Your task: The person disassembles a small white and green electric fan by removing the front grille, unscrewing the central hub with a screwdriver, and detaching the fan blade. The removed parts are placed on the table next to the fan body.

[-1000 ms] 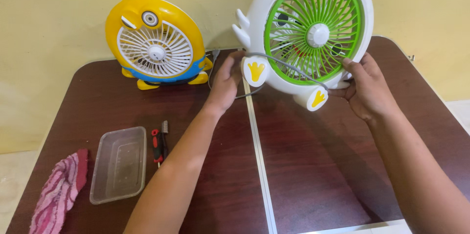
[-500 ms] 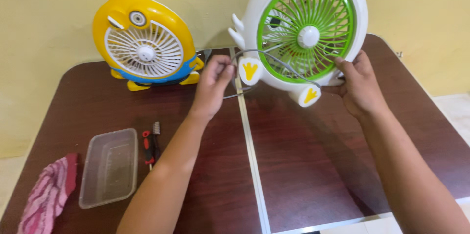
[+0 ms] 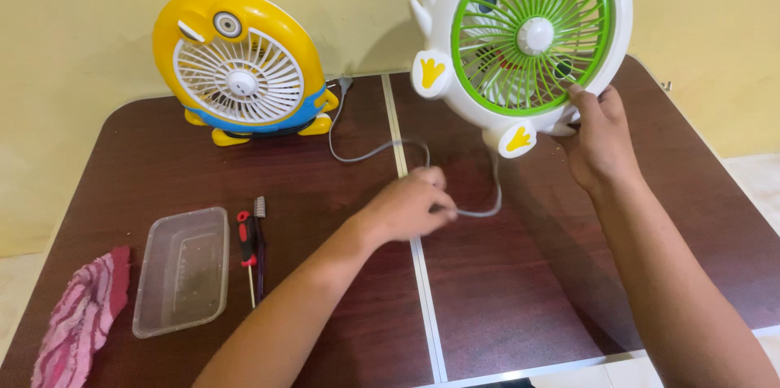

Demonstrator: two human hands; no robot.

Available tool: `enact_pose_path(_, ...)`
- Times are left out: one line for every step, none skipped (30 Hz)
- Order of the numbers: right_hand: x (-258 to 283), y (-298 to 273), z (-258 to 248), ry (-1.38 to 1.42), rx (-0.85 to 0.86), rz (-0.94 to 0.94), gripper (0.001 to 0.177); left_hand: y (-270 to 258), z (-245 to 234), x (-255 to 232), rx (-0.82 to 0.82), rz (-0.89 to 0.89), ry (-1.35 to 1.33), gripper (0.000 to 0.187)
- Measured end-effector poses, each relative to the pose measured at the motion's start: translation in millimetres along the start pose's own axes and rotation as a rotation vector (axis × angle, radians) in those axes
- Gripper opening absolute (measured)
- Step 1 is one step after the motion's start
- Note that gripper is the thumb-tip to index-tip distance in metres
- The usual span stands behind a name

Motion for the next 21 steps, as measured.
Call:
enact_pose_path(1,-3,-2,-0.011,-0.002,0.003,0.030,5,2,13,0.043,-0.106,0.090,0.013)
enact_pose_path(3,-5,-3,-0.023,-0.004,0.006,0.030,9,4,28,0.085,-0.212,0.181,0.013)
enact_pose_path(4,-8,-3,-0.034,-0.005,0.009,0.030,13,4,43,0.123,-0.289,0.226,0.016)
enact_pose_path(6,-11,-3,-0.047,-0.010,0.020,0.031,16,3,58,0.162,-0.366,0.272,0.019)
enact_pose_path(8,-14,-2,-0.061,-0.015,0.031,0.031,20,2,71,0.138,-0.407,0.315,0.017)
enact_pose_path(9,-17,-2,-0.074,-0.020,0.041,0.032,23,2,84,0.114,-0.448,0.357,0.017)
enact_pose_path(9,-20,-1,-0.074,-0.022,0.056,0.032,27,2,97,0.087,-0.486,0.401,0.017)
enact_pose_path(8,-24,-1,-0.073,-0.024,0.072,0.033,31,2,109,0.011,-0.488,0.356,0.018)
enact_pose_path(7,-29,-1,-0.073,-0.027,0.090,0.033,35,3,120,-0.064,-0.490,0.309,0.019)
enact_pose_path(5,-32,-1,-0.076,-0.023,0.107,0.034,38,6,131,-0.138,-0.491,0.262,0.022)
enact_pose_path(1,-36,-1,-0.079,-0.018,0.126,0.035,41,14,138,-0.115,-0.414,0.250,0.023)
enact_pose_path(-2,-39,-2,-0.081,-0.014,0.145,0.035,43,22,145,-0.092,-0.337,0.237,0.024)
enact_pose_path(-7,-43,-2,-0.089,-0.014,0.183,0.035,43,28,150,-0.065,-0.261,0.226,0.026)
enact_pose_path(-13,-46,-2,-0.096,-0.015,0.222,0.035,38,33,153,-0.097,-0.172,0.133,0.026)
enact_pose_path(-18,-48,-4,-0.104,-0.017,0.254,0.034,34,38,154,-0.131,-0.076,0.041,0.027)
enact_pose_path(-23,-52,-6,-0.110,-0.008,0.276,0.035,29,39,153,-0.164,0.020,-0.053,0.029)
enact_pose_path(-28,-56,-7,-0.118,0.003,0.302,0.035,22,41,159,-0.161,-0.064,-0.474,0.031)
enact_pose_path(-32,-60,-8,-0.126,0.014,0.327,0.035,15,41,164,-0.153,-0.151,-0.894,0.034)
enact_pose_path(-36,-64,-10,-0.147,0.014,0.342,0.035,7,41,166,-0.144,-0.243,-1.313,0.037)
enact_pose_path(-38,-69,-12,-0.168,0.014,0.356,0.035,1,31,169,-0.212,-0.338,-1.062,0.035)
enact_pose_path(-42,-73,-11,-0.188,0.023,0.372,0.035,-7,17,170,-0.280,-0.431,-0.804,0.034)
Point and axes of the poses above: each hand's wrist, its own y-axis towards the middle knuckle, its own z-axis out of the palm, x = y × z, the point moved 4 cm from there along y, towards the middle knuckle, and after that the axes turned 1 degree about y, right-handed, at the moved point
